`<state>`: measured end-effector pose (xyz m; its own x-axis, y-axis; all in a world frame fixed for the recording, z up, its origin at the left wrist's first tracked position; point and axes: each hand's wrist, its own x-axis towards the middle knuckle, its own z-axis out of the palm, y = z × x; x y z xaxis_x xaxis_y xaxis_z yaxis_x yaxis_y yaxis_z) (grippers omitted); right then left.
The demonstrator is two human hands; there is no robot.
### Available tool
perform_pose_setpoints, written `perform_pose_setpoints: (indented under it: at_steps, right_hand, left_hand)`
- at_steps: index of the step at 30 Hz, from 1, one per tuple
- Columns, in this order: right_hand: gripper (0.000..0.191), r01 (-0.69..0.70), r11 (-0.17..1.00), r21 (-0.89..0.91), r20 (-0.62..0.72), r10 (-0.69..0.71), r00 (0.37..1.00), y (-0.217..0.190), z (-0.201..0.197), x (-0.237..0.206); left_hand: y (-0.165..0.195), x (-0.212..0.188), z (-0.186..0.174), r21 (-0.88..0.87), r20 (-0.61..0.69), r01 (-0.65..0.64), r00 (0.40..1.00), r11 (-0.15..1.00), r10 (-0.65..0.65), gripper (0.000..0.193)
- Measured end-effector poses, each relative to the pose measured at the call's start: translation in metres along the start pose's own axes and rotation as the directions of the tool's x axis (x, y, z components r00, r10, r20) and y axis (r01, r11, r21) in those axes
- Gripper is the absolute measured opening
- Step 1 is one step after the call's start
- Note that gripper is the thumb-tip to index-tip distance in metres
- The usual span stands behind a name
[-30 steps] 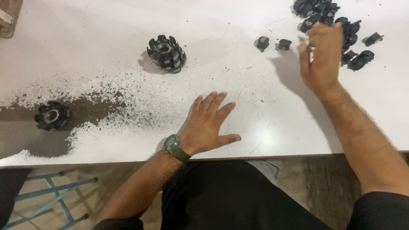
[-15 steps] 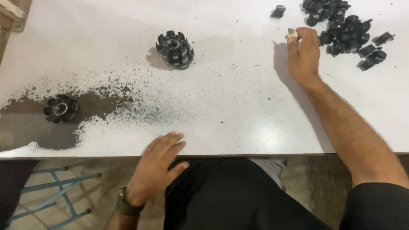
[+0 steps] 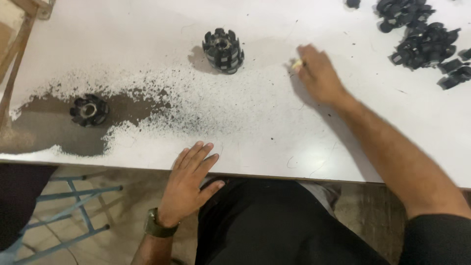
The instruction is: The person picks up small black plastic pieces and fits them one by one onto metal hub bases on the workbench, pressing each into place and using a small stick-like tool to help seat the parts. Finished assemblies are set aside in a growing row, and the person reaches for new parts and hubs to repeat the process.
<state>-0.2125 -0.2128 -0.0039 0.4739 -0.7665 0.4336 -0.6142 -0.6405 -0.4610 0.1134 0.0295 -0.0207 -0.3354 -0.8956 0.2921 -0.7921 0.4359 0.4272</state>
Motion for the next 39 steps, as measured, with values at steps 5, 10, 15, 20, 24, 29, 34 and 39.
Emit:
perform_pose_setpoints:
  at_steps: [5, 10, 15, 20, 24, 29, 34, 39]
  right_hand:
    - [0.022, 0.205, 0.944, 0.26, 0.195, -0.259, 0.946, -0.129, 0.057, -0.094]
    - [0.017, 0.106, 0.684, 0.722, 0.364, -0.506, 0.782, -0.2, 0.05, -0.126]
    - [0.014, -0.026, 0.643, 0.765, 0.274, -0.289, 0.917, -0.163, 0.033, -0.129]
    - [0.014, -0.264, 0.653, 0.709, 0.224, 0.147, 0.964, -0.107, 0.009, -0.14]
    - [0.012, -0.226, 0.732, 0.642, 0.162, 0.159, 0.974, -0.105, 0.016, -0.138]
    - [0.008, -0.155, 0.757, 0.635, 0.119, 0.102, 0.988, -0.12, 0.036, -0.14]
    - [0.006, -0.202, 0.642, 0.739, 0.026, 0.272, 0.962, -0.111, 0.029, -0.151]
    - [0.005, -0.189, 0.602, 0.776, -0.087, 0.398, 0.913, -0.098, 0.017, -0.171]
  left_hand:
    - [-0.025, 0.003, -0.02, -0.164, -0.11, 0.15, 0.979, 0.975, -0.17, 0.037]
    - [-0.039, 0.114, -0.037, -0.398, -0.113, 0.215, 0.953, 0.892, -0.28, 0.072]
    - [-0.069, 0.239, -0.038, -0.683, -0.037, 0.243, 0.93, 0.689, -0.365, 0.1]
    - [-0.072, 0.265, -0.029, -0.811, 0.11, 0.212, 0.971, 0.545, -0.214, 0.102]
    - [-0.074, 0.229, -0.027, -0.713, 0.177, 0.272, 0.962, 0.646, -0.21, 0.098]
    - [-0.046, 0.174, -0.05, 0.053, 0.084, 0.126, 0.988, 0.991, -0.13, 0.105]
    - [-0.006, 0.162, -0.018, 0.268, 0.161, -0.155, 0.98, 0.951, 0.114, 0.115]
    - [-0.01, 0.165, -0.011, 0.138, 0.24, 0.036, 0.968, 0.99, -0.068, 0.098]
